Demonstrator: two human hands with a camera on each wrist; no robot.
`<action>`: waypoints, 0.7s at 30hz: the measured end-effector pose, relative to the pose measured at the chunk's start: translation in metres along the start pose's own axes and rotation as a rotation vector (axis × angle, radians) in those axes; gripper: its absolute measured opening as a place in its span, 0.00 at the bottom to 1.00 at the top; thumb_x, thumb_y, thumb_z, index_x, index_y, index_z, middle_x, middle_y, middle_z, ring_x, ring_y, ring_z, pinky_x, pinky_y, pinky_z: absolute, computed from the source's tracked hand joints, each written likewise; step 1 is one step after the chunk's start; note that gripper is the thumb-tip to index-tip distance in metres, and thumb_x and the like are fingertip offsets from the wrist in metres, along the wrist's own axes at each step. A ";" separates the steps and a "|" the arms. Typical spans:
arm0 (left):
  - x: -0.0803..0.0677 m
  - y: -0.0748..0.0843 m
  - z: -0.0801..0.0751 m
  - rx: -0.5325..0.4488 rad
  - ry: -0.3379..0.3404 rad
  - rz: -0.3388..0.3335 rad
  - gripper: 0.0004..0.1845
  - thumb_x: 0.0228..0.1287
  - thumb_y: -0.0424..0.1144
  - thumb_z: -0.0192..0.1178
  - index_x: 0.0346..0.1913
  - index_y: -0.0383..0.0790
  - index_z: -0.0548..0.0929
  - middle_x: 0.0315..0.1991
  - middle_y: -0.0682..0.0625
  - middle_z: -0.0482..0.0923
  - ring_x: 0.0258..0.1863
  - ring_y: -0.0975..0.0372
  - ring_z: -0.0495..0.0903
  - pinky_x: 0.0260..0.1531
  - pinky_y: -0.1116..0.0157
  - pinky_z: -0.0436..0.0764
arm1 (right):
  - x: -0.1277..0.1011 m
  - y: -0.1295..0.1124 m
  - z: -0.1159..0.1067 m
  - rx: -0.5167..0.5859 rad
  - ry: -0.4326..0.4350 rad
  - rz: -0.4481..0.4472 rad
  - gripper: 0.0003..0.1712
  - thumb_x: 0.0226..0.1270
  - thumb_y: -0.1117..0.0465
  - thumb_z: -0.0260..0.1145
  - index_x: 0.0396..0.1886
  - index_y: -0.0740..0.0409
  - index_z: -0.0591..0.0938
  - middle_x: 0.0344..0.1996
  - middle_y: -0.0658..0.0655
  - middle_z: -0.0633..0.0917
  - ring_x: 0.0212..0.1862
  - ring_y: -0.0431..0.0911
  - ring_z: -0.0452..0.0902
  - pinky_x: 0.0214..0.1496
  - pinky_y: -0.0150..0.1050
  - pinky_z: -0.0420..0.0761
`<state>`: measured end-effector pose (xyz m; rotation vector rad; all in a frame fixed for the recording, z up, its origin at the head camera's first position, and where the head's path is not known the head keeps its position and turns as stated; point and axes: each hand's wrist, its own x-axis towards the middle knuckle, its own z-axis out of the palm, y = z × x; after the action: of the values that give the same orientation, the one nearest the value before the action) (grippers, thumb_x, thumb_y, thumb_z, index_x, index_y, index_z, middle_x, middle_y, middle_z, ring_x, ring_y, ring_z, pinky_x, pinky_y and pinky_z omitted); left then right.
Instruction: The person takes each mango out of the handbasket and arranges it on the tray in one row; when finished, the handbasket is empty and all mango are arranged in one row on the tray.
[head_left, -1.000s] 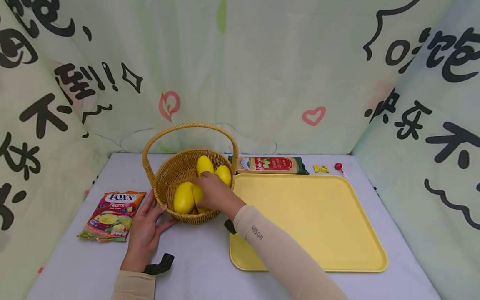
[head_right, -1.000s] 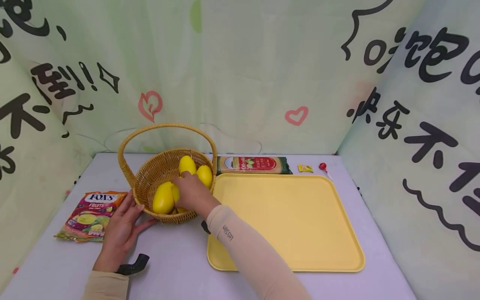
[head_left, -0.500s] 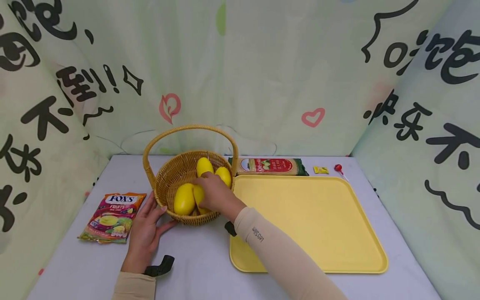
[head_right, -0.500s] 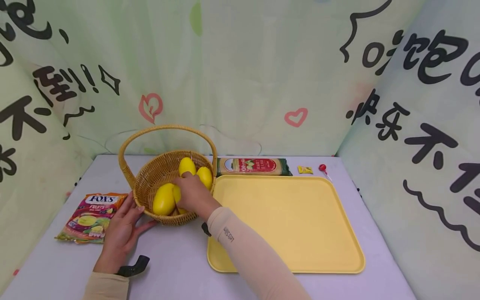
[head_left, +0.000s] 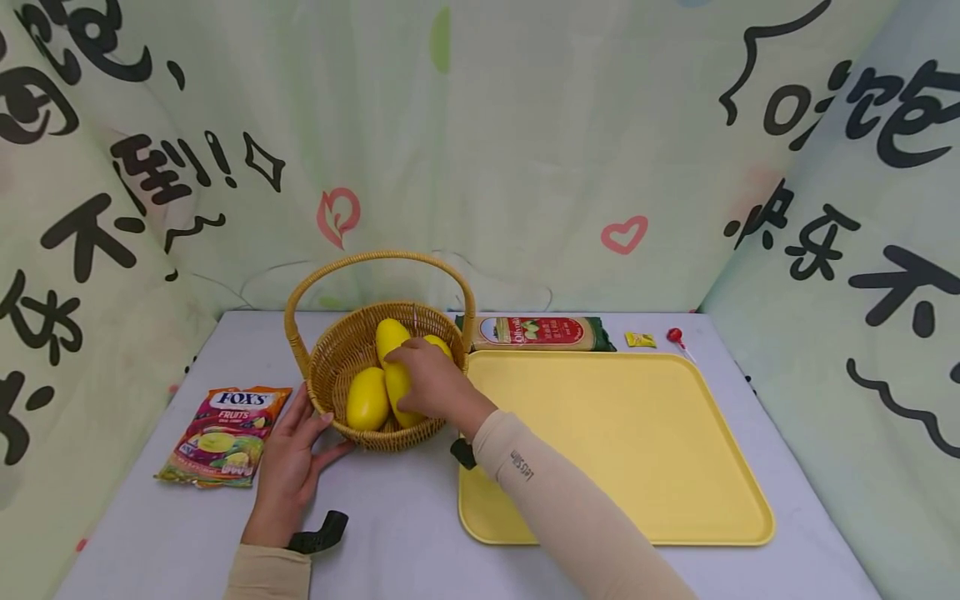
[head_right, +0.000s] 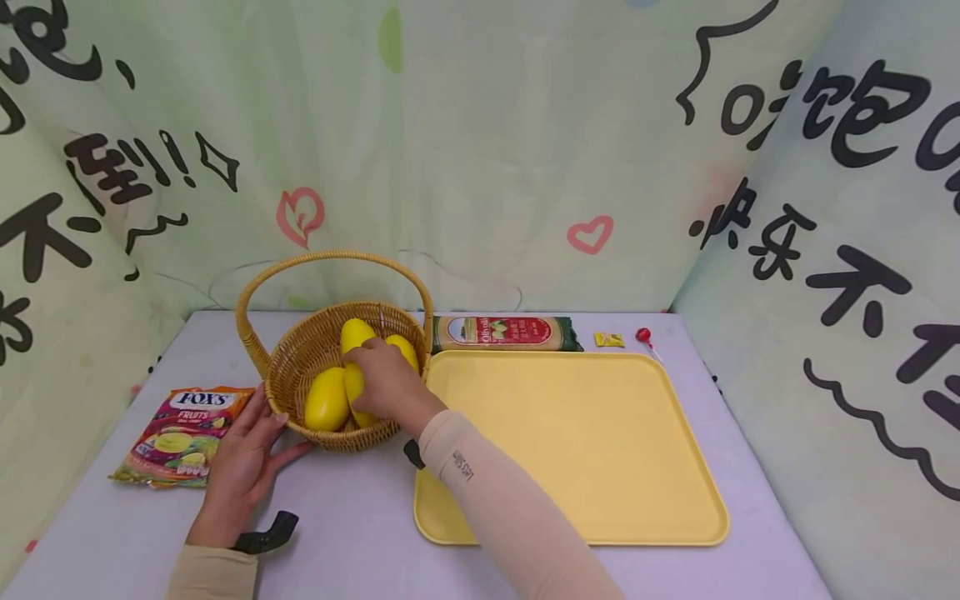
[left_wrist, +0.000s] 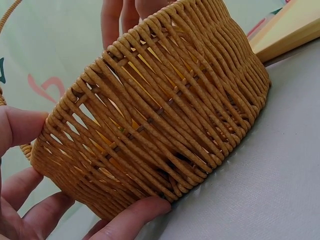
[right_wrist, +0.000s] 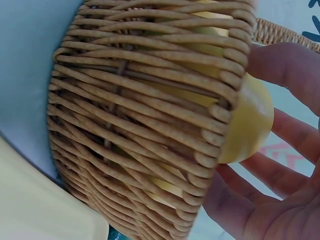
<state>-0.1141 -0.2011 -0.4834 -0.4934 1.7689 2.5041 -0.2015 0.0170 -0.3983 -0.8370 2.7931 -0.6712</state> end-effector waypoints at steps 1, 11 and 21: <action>0.000 0.000 0.000 0.001 -0.001 0.001 0.38 0.83 0.35 0.52 0.85 0.69 0.52 0.88 0.60 0.46 0.83 0.55 0.59 0.58 0.46 0.84 | 0.000 0.000 -0.001 0.003 0.000 0.000 0.37 0.58 0.63 0.81 0.69 0.54 0.82 0.72 0.61 0.77 0.71 0.55 0.75 0.72 0.46 0.81; -0.001 0.001 0.002 -0.007 -0.004 0.001 0.38 0.84 0.35 0.51 0.85 0.70 0.53 0.87 0.61 0.47 0.83 0.55 0.60 0.59 0.45 0.84 | -0.003 -0.001 -0.014 0.066 0.033 -0.029 0.37 0.57 0.63 0.81 0.69 0.56 0.82 0.72 0.60 0.78 0.73 0.56 0.72 0.75 0.48 0.78; -0.001 0.001 0.001 -0.010 -0.014 0.002 0.37 0.84 0.35 0.51 0.85 0.70 0.53 0.87 0.62 0.48 0.83 0.56 0.60 0.59 0.45 0.84 | -0.012 0.007 -0.029 0.169 0.064 -0.034 0.38 0.56 0.63 0.80 0.69 0.56 0.81 0.71 0.57 0.79 0.74 0.55 0.72 0.75 0.50 0.78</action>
<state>-0.1136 -0.2007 -0.4820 -0.4736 1.7531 2.5127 -0.2021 0.0399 -0.3756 -0.8464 2.7347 -0.9406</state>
